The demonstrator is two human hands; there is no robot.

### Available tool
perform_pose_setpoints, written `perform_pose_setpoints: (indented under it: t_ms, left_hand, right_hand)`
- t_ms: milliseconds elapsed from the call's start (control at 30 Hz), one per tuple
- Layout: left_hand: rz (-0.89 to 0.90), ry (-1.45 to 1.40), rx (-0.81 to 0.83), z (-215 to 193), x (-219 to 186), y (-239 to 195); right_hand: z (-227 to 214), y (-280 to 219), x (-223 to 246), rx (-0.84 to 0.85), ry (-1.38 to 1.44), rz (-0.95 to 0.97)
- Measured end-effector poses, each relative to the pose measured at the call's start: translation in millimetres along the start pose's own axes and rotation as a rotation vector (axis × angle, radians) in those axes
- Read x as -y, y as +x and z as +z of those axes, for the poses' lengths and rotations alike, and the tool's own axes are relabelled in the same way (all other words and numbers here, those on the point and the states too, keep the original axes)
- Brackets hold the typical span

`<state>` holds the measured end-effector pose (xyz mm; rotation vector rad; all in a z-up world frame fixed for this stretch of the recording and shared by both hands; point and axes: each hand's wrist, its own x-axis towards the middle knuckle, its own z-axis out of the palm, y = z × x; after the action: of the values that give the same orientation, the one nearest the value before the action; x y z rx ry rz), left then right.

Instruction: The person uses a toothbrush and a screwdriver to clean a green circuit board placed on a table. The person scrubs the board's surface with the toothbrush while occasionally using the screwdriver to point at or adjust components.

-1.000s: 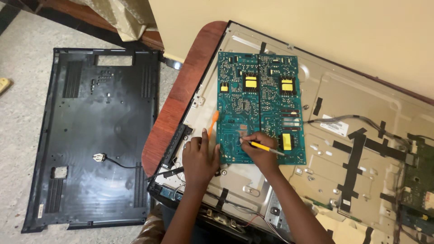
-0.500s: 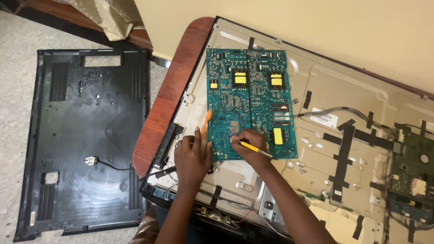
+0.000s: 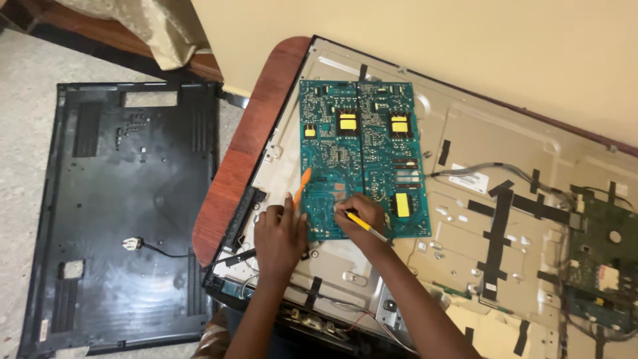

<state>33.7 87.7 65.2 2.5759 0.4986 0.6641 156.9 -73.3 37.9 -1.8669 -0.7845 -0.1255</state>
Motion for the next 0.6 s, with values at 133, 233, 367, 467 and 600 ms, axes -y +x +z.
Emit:
perform_pose_setpoints:
  t_ms: [133,233,367,467,600]
  left_hand:
    - [0.031,0.012,-0.013,1,1,-2]
    - [0.033,0.006,-0.026,4,-2,1]
    - [0.044,0.004,-0.035,0,3,-8]
    - [0.056,0.015,-0.046,3,2,-2]
    - [0.058,-0.006,-0.070,4,5,-3]
  right_hand:
    - [1,-3,-2,0.132,0.102,0.076]
    - [-6,0,-3,0.108,0.130,0.054]
    - [-2,-6,-2,0.143,0.130,0.120]
    - [-6,0,-4,0.158,0.148,0.078]
    - [-3,1,-9,0.085,0.068,0.019]
